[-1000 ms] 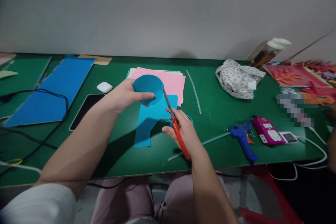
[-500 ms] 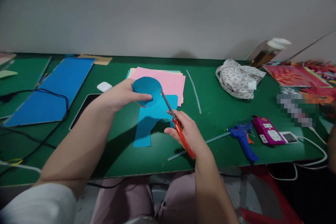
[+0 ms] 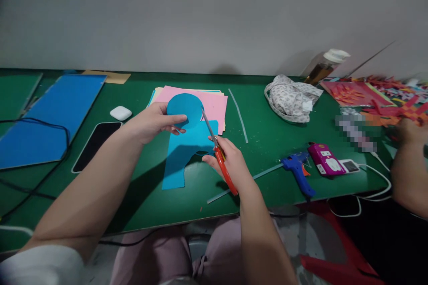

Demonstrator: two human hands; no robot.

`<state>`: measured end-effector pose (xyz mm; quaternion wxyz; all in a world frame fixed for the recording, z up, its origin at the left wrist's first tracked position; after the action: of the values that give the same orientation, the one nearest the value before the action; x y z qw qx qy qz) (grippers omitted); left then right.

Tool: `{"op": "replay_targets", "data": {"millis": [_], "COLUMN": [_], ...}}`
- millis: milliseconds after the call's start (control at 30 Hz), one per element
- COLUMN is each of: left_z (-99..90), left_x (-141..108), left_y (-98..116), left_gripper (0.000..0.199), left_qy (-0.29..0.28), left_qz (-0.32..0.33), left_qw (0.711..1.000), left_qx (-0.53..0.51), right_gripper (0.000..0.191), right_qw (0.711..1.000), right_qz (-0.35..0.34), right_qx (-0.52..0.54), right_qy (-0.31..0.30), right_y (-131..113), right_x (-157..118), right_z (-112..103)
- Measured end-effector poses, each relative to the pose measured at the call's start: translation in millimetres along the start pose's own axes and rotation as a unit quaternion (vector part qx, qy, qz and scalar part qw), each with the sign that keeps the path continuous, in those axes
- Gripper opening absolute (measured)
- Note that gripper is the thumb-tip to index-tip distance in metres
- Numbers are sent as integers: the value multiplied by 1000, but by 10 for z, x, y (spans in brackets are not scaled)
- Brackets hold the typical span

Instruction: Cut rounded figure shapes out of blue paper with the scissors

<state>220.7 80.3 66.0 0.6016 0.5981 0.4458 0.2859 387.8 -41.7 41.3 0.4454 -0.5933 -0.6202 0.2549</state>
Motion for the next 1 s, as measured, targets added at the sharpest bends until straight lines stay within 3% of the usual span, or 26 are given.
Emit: {"op": "replay_targets", "data": {"millis": [200,467,600,733,800,900,967,1000], "left_z": [97,34,-196,-465,-512,-476,-420,-395], "left_x": [26,81,115,78,52,28,21,18], "left_y": [-59,-108,-83,-8,38,70,77,81], "left_gripper": [34,36,33,25,24,24,24,25], "left_qy": [-8,59,158,262,278,271,256,250], "left_qz": [-11,-5,4,29,41,37,32,31], "left_qw": [1000,998,986,957,951,952,956,957], "left_qx": [-26,-23,-48,-121,-133,-139,-142,-144], "right_gripper": [65,91,86,72,63,54,48,45], "right_qw": [1000,999,995,972,946,938,937,939], "right_qz": [5,16,29,46,48,39,16,-2], "right_qx": [9,0,-49,-212,-302,-327,-339,-340], "right_qy": [13,-37,-78,-90,-110,-109,-85,-52], "right_y": [22,69,56,134,163,116,79,74], "right_x": [-4,-32,-71,-67,-59,-54,-95,-140], "right_z": [-1,78,100,290,475,628,483,298]}}
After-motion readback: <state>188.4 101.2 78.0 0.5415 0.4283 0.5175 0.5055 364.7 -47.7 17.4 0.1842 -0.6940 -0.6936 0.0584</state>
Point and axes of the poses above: each hand's wrist, its own x-axis towards the middle knuckle, its own z-axis out of the palm, y = z × x, the point moved 7 cm from there along x, towards the middle knuckle, and after that the axes turned 6 degrees about y, right-handed, at the moved point
